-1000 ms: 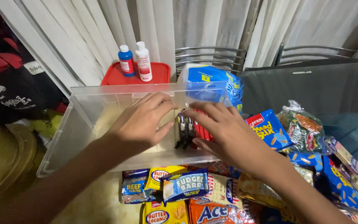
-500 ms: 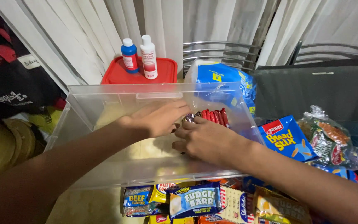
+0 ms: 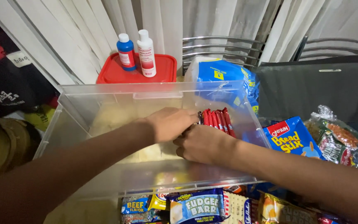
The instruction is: Organizing various packaged snacks by taking them out of a clear plastic container and placing them on a table.
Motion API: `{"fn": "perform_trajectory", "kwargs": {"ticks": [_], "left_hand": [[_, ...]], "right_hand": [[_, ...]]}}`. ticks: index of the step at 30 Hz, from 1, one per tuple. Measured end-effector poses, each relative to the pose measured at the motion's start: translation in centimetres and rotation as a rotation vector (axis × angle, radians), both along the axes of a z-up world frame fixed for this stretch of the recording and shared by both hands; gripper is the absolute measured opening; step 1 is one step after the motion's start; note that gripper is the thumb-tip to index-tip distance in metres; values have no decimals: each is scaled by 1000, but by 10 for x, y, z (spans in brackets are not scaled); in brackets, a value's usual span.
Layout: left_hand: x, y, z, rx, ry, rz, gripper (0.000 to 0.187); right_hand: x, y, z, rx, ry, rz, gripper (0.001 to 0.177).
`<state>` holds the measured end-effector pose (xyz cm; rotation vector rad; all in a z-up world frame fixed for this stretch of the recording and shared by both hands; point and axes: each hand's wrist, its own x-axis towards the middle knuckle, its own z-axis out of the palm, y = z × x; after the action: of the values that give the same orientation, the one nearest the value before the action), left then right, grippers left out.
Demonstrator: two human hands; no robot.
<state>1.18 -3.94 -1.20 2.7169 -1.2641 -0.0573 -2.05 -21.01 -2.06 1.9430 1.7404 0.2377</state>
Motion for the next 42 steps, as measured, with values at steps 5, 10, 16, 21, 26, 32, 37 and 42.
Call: {"fn": "perform_trajectory", "kwargs": {"ticks": [5,10,16,21,26,32,37,42], "left_hand": [[2,2,-4,-32,-7,-28,19],[-2,4,1,-60,-23,-44,24],[-18,6,22,-4,92,52,22],[-22,13,22,-88,50,16,45],[-41,18,55,-130,-50,32,63],[-46,22,78,-249,-369,-135,65],[-49,21,87,-224,-438,-180,48],[-53,20,95,-296,-513,-200,56]], "right_hand": [[3,1,0,29,15,51,16],[-1,3,3,2,31,31,14],[-14,-5,27,5,-24,97,14],[-30,-17,61,269,36,121,16],[-46,-30,89,394,34,113,15],[-63,-36,114,423,27,48,16],[-68,-40,123,458,-14,50,19],[-72,-47,131,543,-30,27,23]]}}
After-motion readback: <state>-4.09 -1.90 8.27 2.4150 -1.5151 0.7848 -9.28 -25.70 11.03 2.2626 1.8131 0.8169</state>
